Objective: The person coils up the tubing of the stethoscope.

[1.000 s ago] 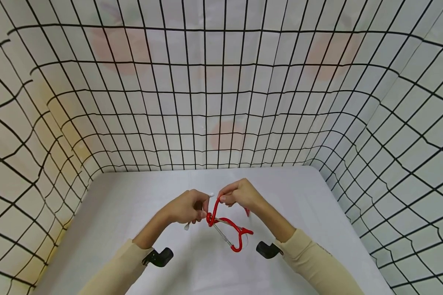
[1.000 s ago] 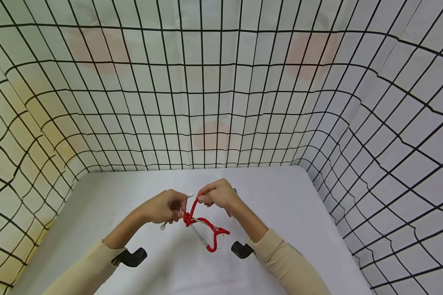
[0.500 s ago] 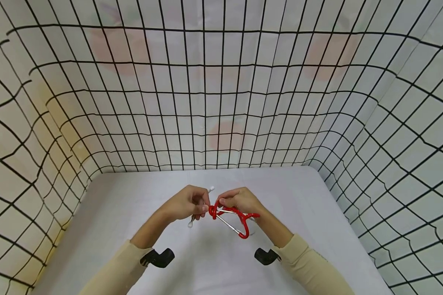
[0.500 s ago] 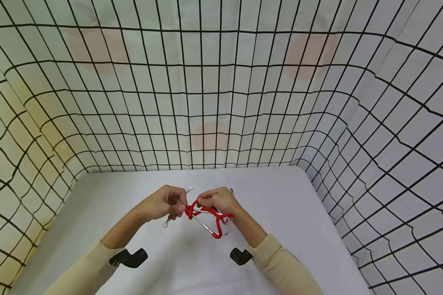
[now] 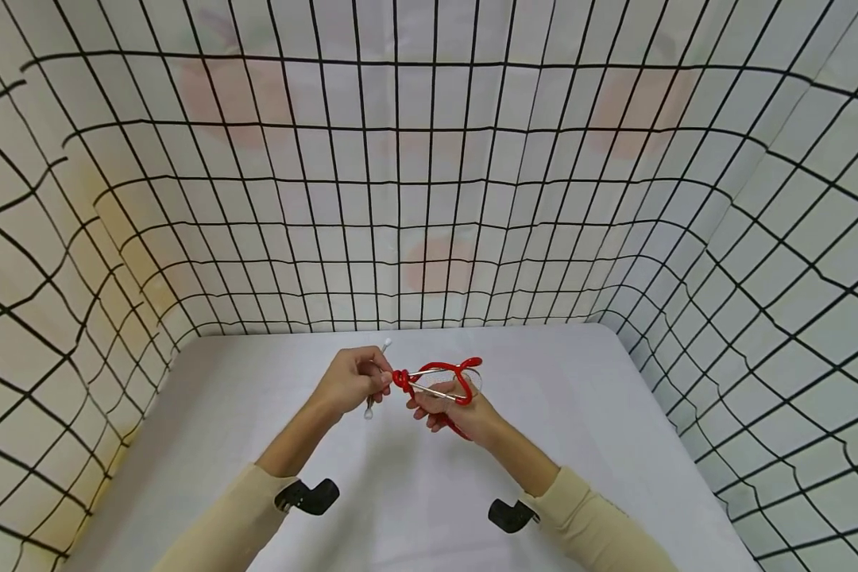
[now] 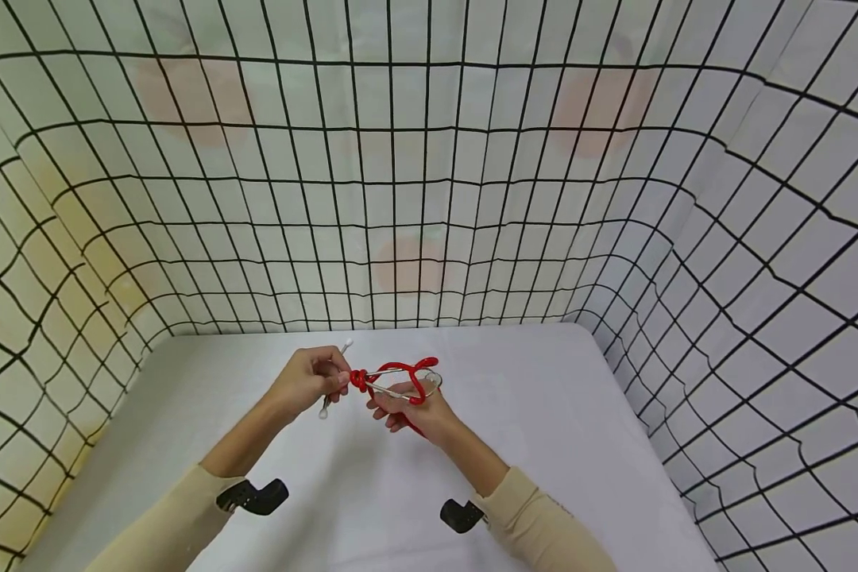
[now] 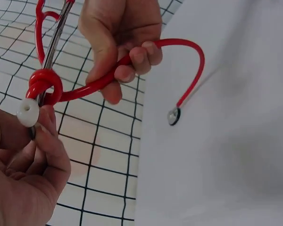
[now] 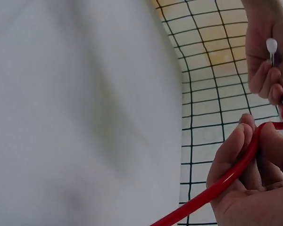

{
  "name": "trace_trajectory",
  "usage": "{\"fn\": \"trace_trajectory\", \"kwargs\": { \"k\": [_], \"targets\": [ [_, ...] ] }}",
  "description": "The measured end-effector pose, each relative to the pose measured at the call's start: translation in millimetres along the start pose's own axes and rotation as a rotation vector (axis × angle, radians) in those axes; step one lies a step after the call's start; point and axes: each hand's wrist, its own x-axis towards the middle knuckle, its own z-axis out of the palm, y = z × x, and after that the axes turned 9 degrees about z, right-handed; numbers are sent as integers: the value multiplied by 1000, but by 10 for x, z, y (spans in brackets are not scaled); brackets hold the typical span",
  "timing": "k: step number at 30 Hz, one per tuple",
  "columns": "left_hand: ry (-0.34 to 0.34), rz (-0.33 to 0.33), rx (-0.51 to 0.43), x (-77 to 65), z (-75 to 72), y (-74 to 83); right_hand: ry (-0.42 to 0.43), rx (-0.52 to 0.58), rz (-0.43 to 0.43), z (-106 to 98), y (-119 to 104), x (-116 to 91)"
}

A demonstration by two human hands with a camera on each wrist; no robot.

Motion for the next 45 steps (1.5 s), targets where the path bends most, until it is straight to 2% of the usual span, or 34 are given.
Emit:
{"fn": "trace_trajectory", "kwargs": {
  "k": [3, 6, 10, 14, 19, 23, 25, 30, 32, 37, 45],
  "targets": [
    [91, -29, 20, 14, 1, -43, 57, -9, 27, 47, 47, 10],
    [158, -59, 40, 24, 1, -77, 121, -69, 30, 117, 67, 0],
    [228, -68, 73, 52, -25, -122, 173, -181, -36, 216, 39, -48],
    [309, -60, 90, 86, -99, -168, 245, -227, -96, 257, -5, -95],
    [331, -85, 122, 79, -153, -198, 319, -266, -153, 257, -45, -131],
    [343, -56, 184, 70, -149, -217, 291, -366, -187, 277, -98, -172],
    [360, -19, 222, 65, -139, -232, 262, -414, -202, 295, -138, -195],
    [343, 151, 401, 67, -104, -299, 213, -459, -191, 340, -264, -243],
    [339, 193, 446, 69, -86, -326, 195, -448, -168, 355, -305, -263],
    [332, 187, 436, 47, -53, -335, 148, -416, -102, 388, -380, -310],
    [145, 256, 485, -24, -35, -269, 202, -539, -166, 301, -553, -325]
  ]
}}
